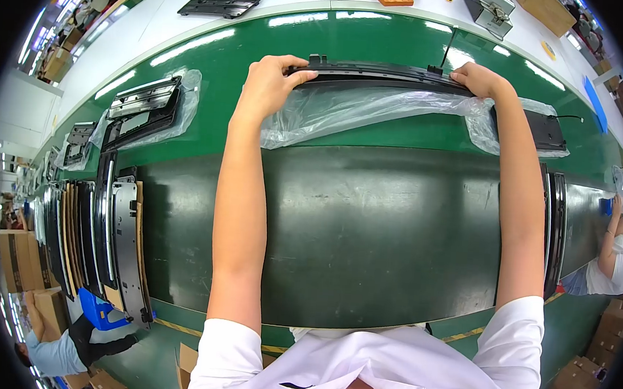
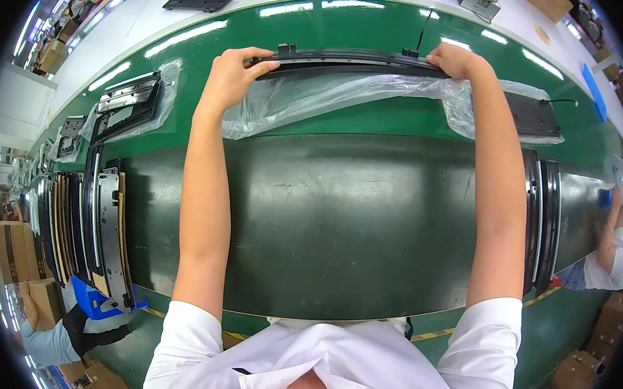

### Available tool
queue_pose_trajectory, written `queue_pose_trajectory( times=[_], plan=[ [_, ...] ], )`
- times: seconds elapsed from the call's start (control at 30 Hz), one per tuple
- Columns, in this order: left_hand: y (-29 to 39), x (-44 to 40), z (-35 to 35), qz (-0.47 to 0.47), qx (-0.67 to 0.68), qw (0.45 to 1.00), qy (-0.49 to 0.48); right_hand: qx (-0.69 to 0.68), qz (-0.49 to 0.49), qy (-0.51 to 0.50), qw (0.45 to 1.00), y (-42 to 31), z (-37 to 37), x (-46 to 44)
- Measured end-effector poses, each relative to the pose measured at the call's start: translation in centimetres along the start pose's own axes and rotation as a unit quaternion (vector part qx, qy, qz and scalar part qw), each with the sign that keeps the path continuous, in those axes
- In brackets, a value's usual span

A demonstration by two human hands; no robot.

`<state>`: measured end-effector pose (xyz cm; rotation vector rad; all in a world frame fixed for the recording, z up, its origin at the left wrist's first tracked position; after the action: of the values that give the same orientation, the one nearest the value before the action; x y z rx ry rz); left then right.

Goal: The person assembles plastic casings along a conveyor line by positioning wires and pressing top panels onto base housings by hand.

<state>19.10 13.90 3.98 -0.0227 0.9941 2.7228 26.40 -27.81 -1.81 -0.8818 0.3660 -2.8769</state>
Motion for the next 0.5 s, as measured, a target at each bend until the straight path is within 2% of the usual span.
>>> queue_pose_trajectory(
  times=[0.07, 0.17, 0.2, 0.27, 0.33, 0.37, 0.43, 0.5],
  plan=[
    [0.5, 0.3, -0.1, 0.005, -0.028, 0.999, -0.043, 0.011, 0.003, 0.004, 1.0, 0.5, -0.6, -0.2],
    [0.0, 0.6, -1.1, -0.035, -0.026, 0.997, -0.068, 0.044, 0.114, 0.141, 0.982, 1.9, -1.2, -1.3],
    [0.7, 0.9, -1.2, -0.067, -0.034, 0.995, -0.069, 0.025, 0.099, 0.167, 0.981, 2.0, -1.5, -0.7],
    [1.6, 1.7, -1.7, -0.042, -0.05, 0.991, -0.114, 0.013, 0.121, 0.22, 0.968, 2.3, -2.3, 0.2],
    [0.1, 2.0, -2.5, -0.083, 0.016, 0.994, -0.065, -0.015, 0.13, 0.282, 0.95, 2.4, -3.0, 2.5],
    [-0.1, 2.4, -2.7, -0.07, 0.07, 0.994, -0.048, -0.017, 0.109, 0.29, 0.951, 3.0, -3.3, 3.1],
    [0.3, 3.3, -1.8, -0.098, 0.069, 0.993, -0.001, -0.016, 0.091, 0.299, 0.95, 2.7, -3.6, 4.8],
    [0.9, 4.8, -0.7, -0.119, 0.071, 0.988, 0.063, -0.012, -0.068, 0.356, 0.932, 2.7, -3.5, 7.6]
  ],
)
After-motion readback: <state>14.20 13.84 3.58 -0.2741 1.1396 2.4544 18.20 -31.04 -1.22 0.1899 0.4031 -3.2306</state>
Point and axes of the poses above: each hand's wrist, its own x-axis away from the middle knuckle, its own z-axis out of the back of the hand, y = z × x, the point moved 8 cm from there along -x, towards the middle knuckle, and after that the axes turned 9 degrees about -y, right-handed, at the moved point
